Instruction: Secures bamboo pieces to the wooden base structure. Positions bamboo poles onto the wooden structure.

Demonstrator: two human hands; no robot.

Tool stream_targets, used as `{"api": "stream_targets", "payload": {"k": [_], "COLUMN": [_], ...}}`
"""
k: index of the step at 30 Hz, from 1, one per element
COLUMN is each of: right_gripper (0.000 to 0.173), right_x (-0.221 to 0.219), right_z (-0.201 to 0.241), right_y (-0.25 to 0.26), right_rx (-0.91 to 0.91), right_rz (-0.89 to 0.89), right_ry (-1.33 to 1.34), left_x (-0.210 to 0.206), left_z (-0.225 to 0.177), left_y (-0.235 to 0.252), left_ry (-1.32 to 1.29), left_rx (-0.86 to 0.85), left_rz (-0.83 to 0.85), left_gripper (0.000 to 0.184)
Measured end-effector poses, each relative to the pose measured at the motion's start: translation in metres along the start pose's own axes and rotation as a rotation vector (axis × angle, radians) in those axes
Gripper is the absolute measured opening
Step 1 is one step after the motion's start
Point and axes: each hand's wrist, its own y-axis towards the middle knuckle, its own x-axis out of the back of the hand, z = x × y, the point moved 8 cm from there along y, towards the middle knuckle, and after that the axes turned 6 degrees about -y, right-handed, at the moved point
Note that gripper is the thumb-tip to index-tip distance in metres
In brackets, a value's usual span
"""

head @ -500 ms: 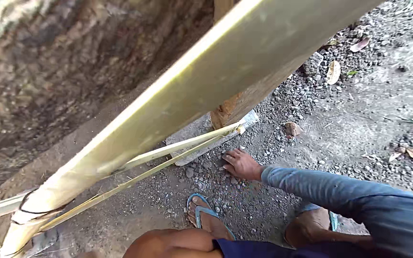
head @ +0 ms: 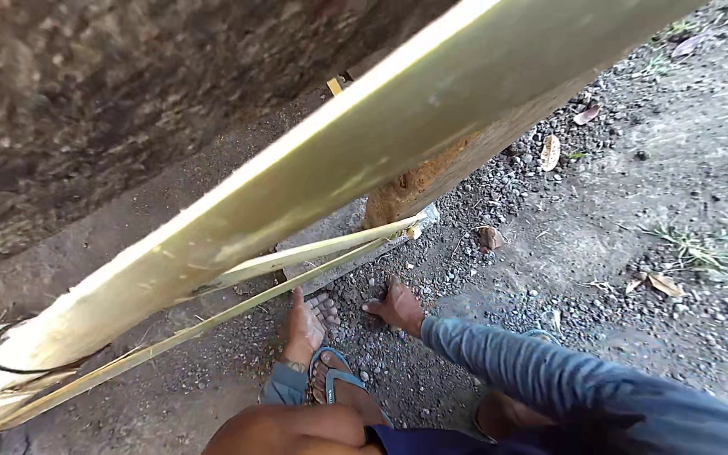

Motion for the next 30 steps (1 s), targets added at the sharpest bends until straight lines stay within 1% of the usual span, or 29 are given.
{"api": "stream_targets", "payload": {"k": [2, 3, 5, 7, 9, 12, 15, 16, 17, 18, 19, 20, 22, 24, 26, 28, 30], "right_gripper": [0.104, 0.101, 0.093, 0.083, 0.079, 0.073, 0.071, 0.07, 0.07, 0.071, 0.071, 0.071, 0.07, 0.068, 0.064, 0.061, 0.061], "right_x": [-0.006, -0.008, -0.01, -0.009, -0.002, 0.005, 0.004, 0.003, 0.001, 0.001, 0.0, 0.0, -0.002, -0.002, 0.001, 0.005, 0.007], "right_z": [0.006, 0.008, 0.007, 0.002, 0.0, -0.002, -0.006, -0.008, -0.01, -0.01, -0.011, -0.011, -0.012, -0.012, -0.011, -0.01, -0.007], "right_y": [-0.006, -0.006, -0.003, 0.002, 0.004, 0.013, 0.015, 0.016, 0.017, 0.018, 0.019, 0.018, 0.016, 0.015, 0.014, 0.01, 0.007], "right_rx": [-0.097, -0.141, -0.195, -0.197, -0.179, -0.15, -0.098, -0.078, -0.056, -0.034, -0.015, -0.002, 0.005, 0.009, 0.008, -0.026, -0.058], "right_rz": [-0.045, -0.07, -0.112, -0.189, -0.254, -0.287, -0.286, -0.295, -0.304, -0.312, -0.316, -0.317, -0.317, -0.324, -0.341, -0.339, -0.326], "right_ry": [0.158, 0.235, 0.381, 0.52, 0.585, 0.627, 0.634, 0.646, 0.665, 0.68, 0.695, 0.704, 0.707, 0.701, 0.666, 0.609, 0.57], "left_x": [0.004, 0.006, 0.006, -0.001, -0.014, -0.031, -0.039, -0.036, -0.031, -0.026, -0.024, -0.025, -0.029, -0.033, -0.03, -0.026, -0.027], "left_z": [-0.001, 0.001, 0.004, 0.002, -0.002, -0.011, -0.017, -0.008, 0.008, 0.029, 0.045, 0.054, 0.06, 0.055, 0.062, 0.075, 0.075], "left_y": [0.023, 0.038, 0.051, 0.047, 0.033, 0.02, 0.0, 0.015, 0.05, 0.097, 0.134, 0.153, 0.161, 0.151, 0.166, 0.197, 0.202], "left_ry": [-0.091, -0.136, -0.201, -0.228, -0.225, -0.251, -0.304, -0.344, -0.388, -0.428, -0.471, -0.488, -0.499, -0.495, -0.546, -0.647, -0.689], "left_rx": [-0.012, -0.005, 0.014, 0.034, 0.049, 0.039, 0.043, 0.024, -0.044, -0.15, -0.168, -0.114, -0.004, 0.022, -0.001, -0.051, -0.069], "left_rz": [-0.016, -0.023, -0.034, 0.0, 0.055, 0.156, 0.14, 0.15, 0.227, 0.344, 0.348, 0.297, 0.214, 0.21, 0.249, 0.304, 0.285], "left_gripper": [0.066, 0.067, 0.068, 0.068, 0.066, 0.06, 0.052, 0.052, 0.054, 0.058, 0.062, 0.066, 0.068, 0.068, 0.07, 0.072, 0.069]}}
